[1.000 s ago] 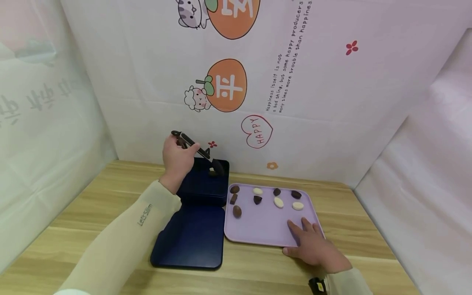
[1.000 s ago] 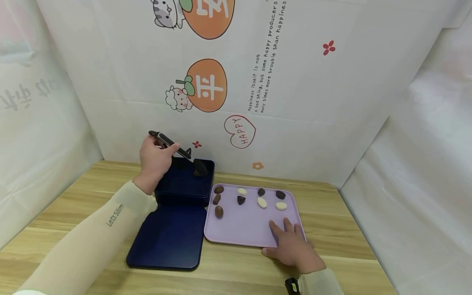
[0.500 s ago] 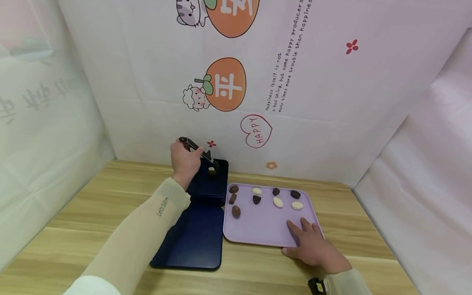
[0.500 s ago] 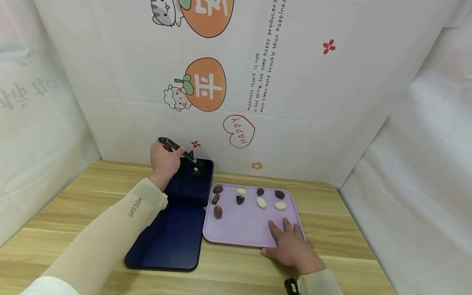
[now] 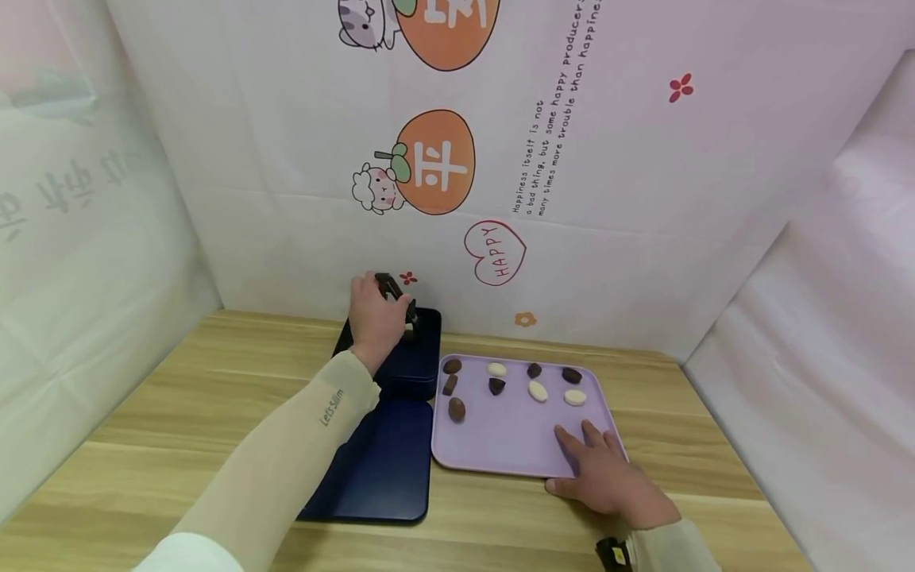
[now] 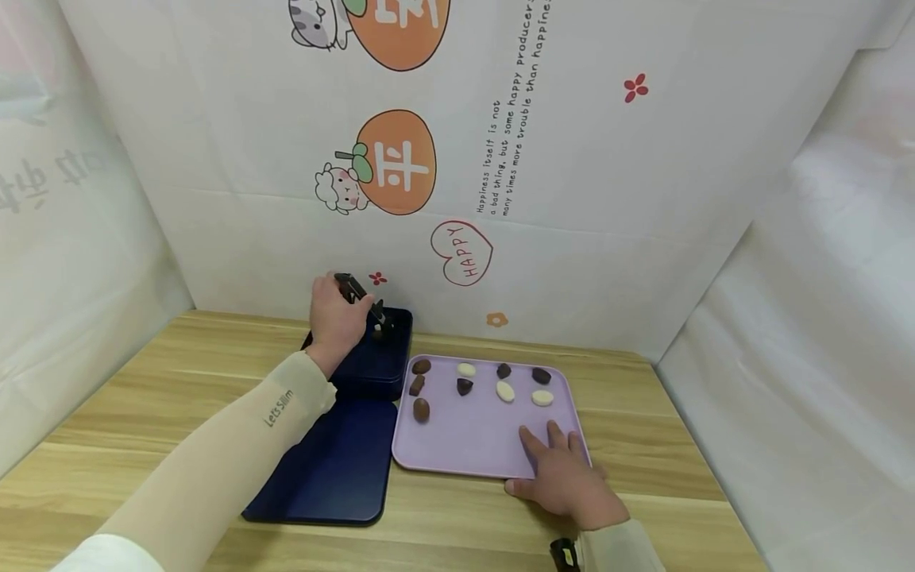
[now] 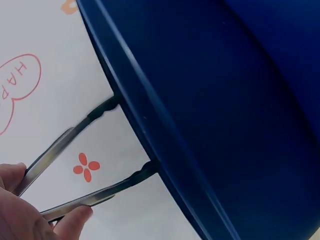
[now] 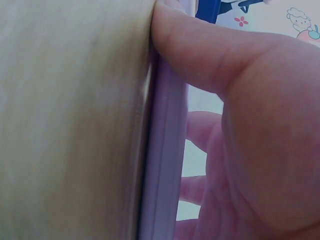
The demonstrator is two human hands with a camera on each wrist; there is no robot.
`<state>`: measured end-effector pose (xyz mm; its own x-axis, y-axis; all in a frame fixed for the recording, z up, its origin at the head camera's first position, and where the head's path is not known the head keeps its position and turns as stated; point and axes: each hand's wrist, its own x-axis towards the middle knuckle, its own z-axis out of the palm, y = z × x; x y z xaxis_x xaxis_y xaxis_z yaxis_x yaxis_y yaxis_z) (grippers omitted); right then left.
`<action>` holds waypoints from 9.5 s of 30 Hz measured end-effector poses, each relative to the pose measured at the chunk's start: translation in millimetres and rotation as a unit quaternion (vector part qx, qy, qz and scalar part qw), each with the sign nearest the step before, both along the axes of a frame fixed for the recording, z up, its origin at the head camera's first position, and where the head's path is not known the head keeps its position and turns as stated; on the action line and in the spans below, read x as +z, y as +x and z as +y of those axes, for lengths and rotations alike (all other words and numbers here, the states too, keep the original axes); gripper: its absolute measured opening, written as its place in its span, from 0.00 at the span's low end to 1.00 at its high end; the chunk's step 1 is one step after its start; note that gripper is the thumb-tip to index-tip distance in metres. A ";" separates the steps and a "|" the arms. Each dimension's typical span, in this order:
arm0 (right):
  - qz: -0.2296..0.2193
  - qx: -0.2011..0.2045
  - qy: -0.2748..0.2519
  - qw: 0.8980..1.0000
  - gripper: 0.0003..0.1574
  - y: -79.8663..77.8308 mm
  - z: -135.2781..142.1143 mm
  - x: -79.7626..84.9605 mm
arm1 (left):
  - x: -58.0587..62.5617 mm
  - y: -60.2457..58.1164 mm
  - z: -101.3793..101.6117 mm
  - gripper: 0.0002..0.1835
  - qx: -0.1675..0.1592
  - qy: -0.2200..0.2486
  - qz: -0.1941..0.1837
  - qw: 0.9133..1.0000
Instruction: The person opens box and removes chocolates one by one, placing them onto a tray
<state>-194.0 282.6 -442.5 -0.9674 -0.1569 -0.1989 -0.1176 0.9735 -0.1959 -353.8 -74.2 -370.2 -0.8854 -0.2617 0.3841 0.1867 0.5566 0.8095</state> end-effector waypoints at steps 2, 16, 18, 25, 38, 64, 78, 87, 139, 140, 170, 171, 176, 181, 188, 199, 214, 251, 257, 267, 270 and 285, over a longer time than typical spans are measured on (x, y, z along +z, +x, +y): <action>0.001 0.002 0.002 1.000 0.61 -0.4 0.0 -0.5 | -0.3 1.4 -0.6 0.25 -0.003 -0.005 0.004 1.000; -0.008 0.001 0.001 1.000 0.61 -2.3 1.3 -2.2 | 4.8 4.8 -9.8 0.28 -0.005 -0.009 -0.009 1.000; -0.008 0.002 0.002 1.000 0.61 -2.5 1.1 -1.7 | 5.1 4.0 -11.3 0.27 -0.004 -0.009 -0.012 1.000; -0.009 -0.001 0.004 1.000 0.60 -2.4 -1.5 1.1 | 12.9 -2.6 -30.2 0.32 0.022 0.053 -0.026 0.998; -0.015 -0.006 0.005 1.000 0.61 -4.2 -3.2 3.1 | 26.1 -0.5 -84.8 0.39 0.039 0.340 -0.115 0.933; -0.020 -0.007 -0.005 1.000 0.60 -1.8 -2.4 1.3 | 37.2 20.8 -39.9 0.31 -0.035 0.405 -0.141 0.903; -0.016 -0.009 0.005 1.000 0.61 -1.8 -1.3 0.7 | 38.7 53.3 22.4 0.22 -0.100 0.319 -0.110 0.936; -0.018 -0.011 0.004 1.000 0.61 -2.3 -0.3 0.3 | 26.7 73.0 57.4 0.21 -0.101 0.104 -0.058 0.988; -0.001 -0.003 0.002 1.000 0.62 -2.8 1.5 -3.9 | 21.0 100.5 87.1 0.27 -0.126 0.014 0.085 0.988; 0.000 -0.003 0.002 1.000 0.62 -2.6 1.4 -3.8 | 25.3 99.2 83.8 0.27 -0.124 0.026 0.083 0.988; -0.004 -0.005 0.004 1.000 0.61 -0.6 0.9 -1.1 | 22.5 18.1 -15.2 0.20 0.026 0.085 0.046 0.995; -0.003 -0.004 0.004 1.000 0.61 -0.7 1.1 -1.3 | 22.0 17.3 -16.7 0.20 0.027 0.090 0.045 0.995; 0.001 -0.004 0.005 1.000 0.61 -0.8 0.9 -1.0 | 21.0 11.1 -26.2 0.20 0.045 0.111 0.047 0.992; -0.001 -0.006 0.005 1.000 0.60 -0.7 -0.3 2.5 | 13.9 5.2 -30.1 0.18 0.034 0.107 0.041 0.993; -0.001 -0.004 0.003 1.000 0.60 -0.1 -0.4 1.8 | -1.9 -1.7 -22.7 0.17 -0.025 0.083 0.025 0.996; 0.005 -0.001 0.002 1.000 0.60 1.0 -1.1 1.6 | -8.5 -2.5 -15.3 0.26 -0.040 0.045 0.010 0.998; 0.000 -0.005 0.002 1.000 0.59 1.2 -2.0 1.7 | -14.8 -4.2 -14.8 0.24 -0.010 0.035 0.025 0.999; -0.002 0.015 -0.009 1.000 0.55 1.7 4.6 1.9 | 20.8 2.7 -55.4 0.22 0.041 0.292 -0.034 0.955; -0.013 0.028 -0.028 0.999 0.45 -0.5 7.8 7.3 | 34.5 8.0 -44.1 0.22 0.024 0.286 -0.028 0.958; 0.002 0.044 -0.030 0.999 0.42 0.5 8.8 10.0 | 58.8 33.3 3.0 0.21 -0.044 0.252 -0.011 0.967; 0.003 0.042 -0.027 0.999 0.42 0.7 9.1 9.5 | 58.9 40.2 18.9 0.21 -0.058 0.243 -0.017 0.968; -0.007 0.032 -0.026 0.999 0.42 1.3 10.6 7.0 | 32.1 87.9 108.9 0.18 -0.154 0.118 0.004 0.981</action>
